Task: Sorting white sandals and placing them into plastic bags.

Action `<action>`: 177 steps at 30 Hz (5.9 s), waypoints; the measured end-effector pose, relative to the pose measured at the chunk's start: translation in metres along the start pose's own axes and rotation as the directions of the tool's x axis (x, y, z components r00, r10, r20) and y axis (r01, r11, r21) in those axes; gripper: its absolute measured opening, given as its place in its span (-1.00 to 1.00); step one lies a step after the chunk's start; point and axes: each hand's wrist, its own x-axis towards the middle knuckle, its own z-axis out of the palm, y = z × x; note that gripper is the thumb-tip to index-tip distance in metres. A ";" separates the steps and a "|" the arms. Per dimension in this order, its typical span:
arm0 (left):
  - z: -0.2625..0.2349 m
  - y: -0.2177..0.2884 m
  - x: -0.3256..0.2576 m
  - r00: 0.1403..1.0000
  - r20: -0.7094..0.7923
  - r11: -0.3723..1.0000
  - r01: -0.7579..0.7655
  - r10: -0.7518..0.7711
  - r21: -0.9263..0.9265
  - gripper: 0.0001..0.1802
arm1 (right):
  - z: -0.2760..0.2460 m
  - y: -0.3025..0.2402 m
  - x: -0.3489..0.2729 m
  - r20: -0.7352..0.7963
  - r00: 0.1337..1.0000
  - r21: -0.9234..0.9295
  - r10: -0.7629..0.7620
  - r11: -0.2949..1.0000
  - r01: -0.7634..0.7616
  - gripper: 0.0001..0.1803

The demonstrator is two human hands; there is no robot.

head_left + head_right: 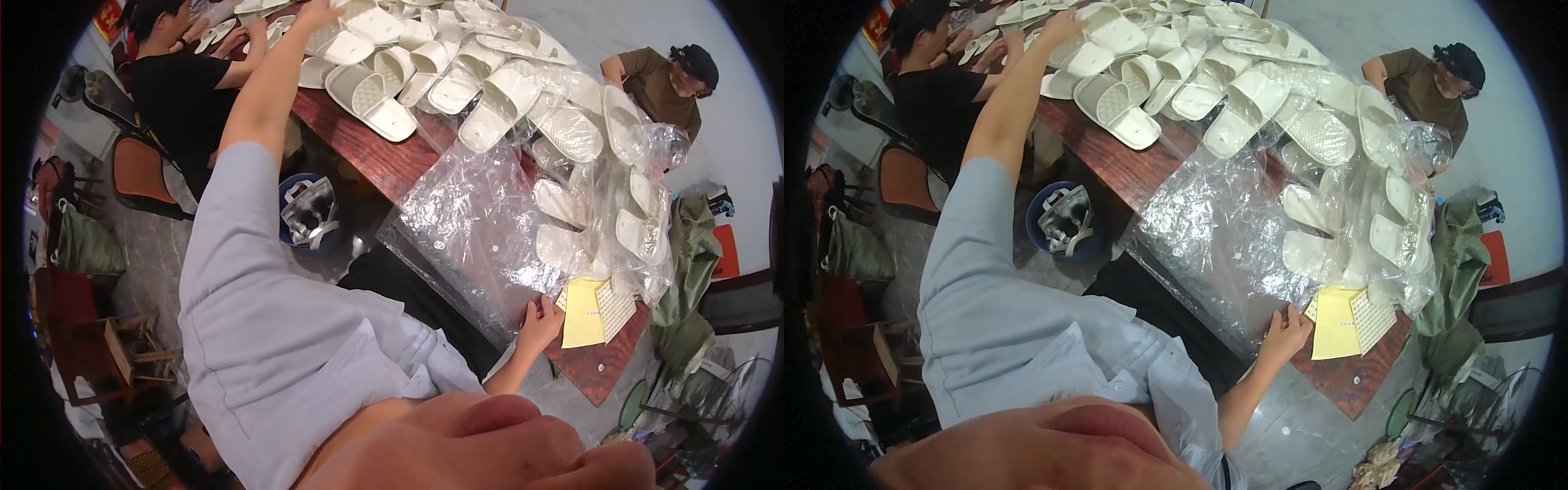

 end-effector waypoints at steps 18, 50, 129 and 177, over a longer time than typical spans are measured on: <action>0.103 0.420 -0.014 0.608 0.261 0.631 -0.537 0.750 -0.560 -0.58 | -0.015 -0.002 -0.009 -0.054 0.992 -0.035 0.112 0.993 -0.114 -0.60; -0.133 0.489 -0.280 0.639 0.126 0.116 0.058 0.759 -0.992 -0.67 | -0.019 0.029 -0.024 -0.162 0.987 -0.066 0.019 0.997 -0.030 -0.65; 0.021 0.421 -0.338 0.910 0.028 0.471 -0.188 0.413 -0.862 -0.67 | -0.036 -0.010 0.014 0.080 0.994 -0.104 -0.075 0.991 0.083 -0.56; 0.021 0.424 -0.343 0.913 -0.097 0.390 -0.262 0.396 -0.883 -0.71 | 0.047 -0.092 0.104 0.554 0.479 0.287 -0.681 0.696 0.658 -0.83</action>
